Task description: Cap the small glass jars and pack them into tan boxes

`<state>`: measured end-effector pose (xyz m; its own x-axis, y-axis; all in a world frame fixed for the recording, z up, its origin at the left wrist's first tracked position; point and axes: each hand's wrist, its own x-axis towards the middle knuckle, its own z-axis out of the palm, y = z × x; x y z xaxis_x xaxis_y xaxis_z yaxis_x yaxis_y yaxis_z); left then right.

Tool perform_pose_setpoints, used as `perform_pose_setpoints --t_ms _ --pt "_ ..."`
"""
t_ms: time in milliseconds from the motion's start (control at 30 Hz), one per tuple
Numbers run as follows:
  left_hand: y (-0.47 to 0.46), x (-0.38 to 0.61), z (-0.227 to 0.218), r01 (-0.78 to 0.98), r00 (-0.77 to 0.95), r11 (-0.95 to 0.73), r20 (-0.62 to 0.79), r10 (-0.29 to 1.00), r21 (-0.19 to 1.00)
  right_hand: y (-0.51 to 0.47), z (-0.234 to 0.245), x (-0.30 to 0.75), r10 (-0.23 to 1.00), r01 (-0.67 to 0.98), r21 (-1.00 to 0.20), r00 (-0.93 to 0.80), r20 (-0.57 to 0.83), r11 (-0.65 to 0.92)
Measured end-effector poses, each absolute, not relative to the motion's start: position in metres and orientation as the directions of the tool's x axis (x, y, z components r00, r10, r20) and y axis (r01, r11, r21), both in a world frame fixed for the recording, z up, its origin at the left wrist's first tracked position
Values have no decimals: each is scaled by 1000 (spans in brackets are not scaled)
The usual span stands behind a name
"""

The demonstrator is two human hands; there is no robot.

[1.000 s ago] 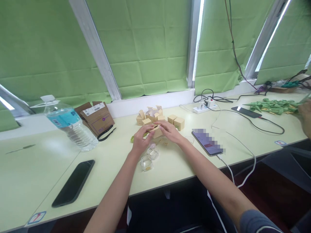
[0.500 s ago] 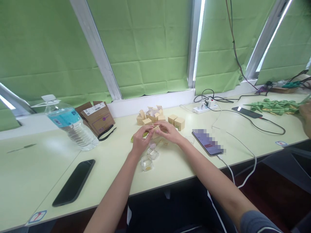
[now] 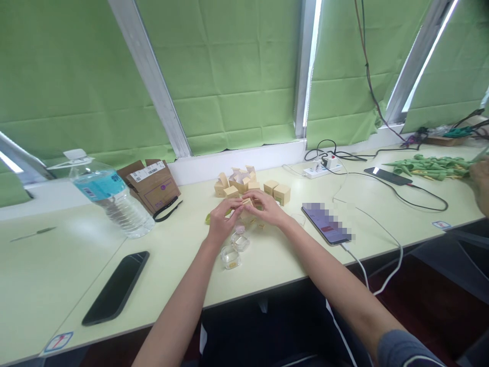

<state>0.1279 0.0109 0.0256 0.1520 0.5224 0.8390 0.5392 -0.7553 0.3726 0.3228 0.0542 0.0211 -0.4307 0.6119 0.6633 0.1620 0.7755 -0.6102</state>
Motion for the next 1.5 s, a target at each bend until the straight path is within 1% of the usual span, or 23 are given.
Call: perform_pose_setpoints --t_ms 200,433,667,867,1000,1200,1367,1500 --pt "12 128 25 524 191 -781 847 496 339 58 18 323 604 147 -605 -415 680 782" --pt "14 127 23 547 179 -750 824 537 371 57 18 321 594 157 -584 -383 707 797" --pt "15 126 24 601 193 -737 838 511 311 57 17 321 588 143 -580 -362 723 802" --pt "18 125 20 583 202 -730 807 555 356 57 17 321 565 134 -558 -354 745 819" --pt "17 126 19 550 189 -744 810 555 381 59 17 321 532 122 -527 -361 766 841" --pt "14 126 22 545 182 -742 809 559 390 61 15 321 502 120 -495 -369 782 861" --pt "15 125 21 547 183 -745 814 552 382 60 16 320 528 100 -533 -375 762 840" --pt "13 124 23 575 194 -715 783 591 397 59 16 320 625 88 -635 -322 711 768"
